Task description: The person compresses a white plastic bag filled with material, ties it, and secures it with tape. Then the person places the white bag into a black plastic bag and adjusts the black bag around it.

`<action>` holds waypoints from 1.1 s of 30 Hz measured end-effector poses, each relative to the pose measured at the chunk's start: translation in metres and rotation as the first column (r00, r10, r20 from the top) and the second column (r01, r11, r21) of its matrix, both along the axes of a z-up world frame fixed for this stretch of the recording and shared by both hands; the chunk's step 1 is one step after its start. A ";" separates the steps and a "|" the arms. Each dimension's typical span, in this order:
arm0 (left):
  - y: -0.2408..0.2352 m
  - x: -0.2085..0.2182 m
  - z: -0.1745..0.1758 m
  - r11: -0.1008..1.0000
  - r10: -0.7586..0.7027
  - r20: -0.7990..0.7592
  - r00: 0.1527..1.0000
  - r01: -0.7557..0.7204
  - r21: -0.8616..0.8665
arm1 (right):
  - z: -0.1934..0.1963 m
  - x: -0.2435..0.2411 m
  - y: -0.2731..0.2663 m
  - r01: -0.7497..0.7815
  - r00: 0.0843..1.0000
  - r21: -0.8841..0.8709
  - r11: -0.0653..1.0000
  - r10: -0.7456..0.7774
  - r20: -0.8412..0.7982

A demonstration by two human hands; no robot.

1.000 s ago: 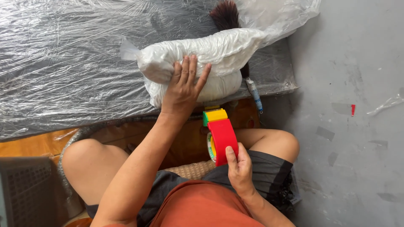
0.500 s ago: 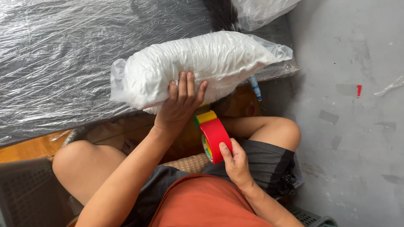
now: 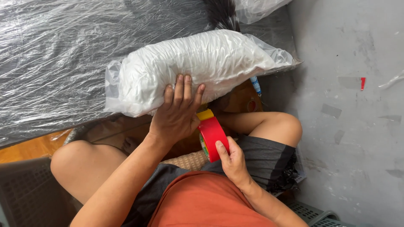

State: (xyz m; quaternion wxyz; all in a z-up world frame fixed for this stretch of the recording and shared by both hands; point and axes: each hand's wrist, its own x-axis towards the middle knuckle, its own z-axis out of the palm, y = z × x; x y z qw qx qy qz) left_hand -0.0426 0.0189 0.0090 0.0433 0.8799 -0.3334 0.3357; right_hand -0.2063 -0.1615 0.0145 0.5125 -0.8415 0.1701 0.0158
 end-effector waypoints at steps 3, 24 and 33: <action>-0.006 0.004 -0.015 1.000 0.022 0.051 0.998 -0.022 0.005 | 0.002 0.000 0.001 0.004 1.000 -0.001 1.000 -0.004 0.014; -0.016 0.001 -0.016 0.993 0.119 0.187 0.975 -0.118 -0.019 | -0.071 0.008 -0.009 0.114 0.944 0.080 0.990 -0.083 -0.319; -0.013 0.024 -0.010 0.995 0.100 0.133 0.986 -0.096 -0.039 | 0.050 0.043 -0.069 0.251 0.967 -0.212 0.944 -0.256 0.007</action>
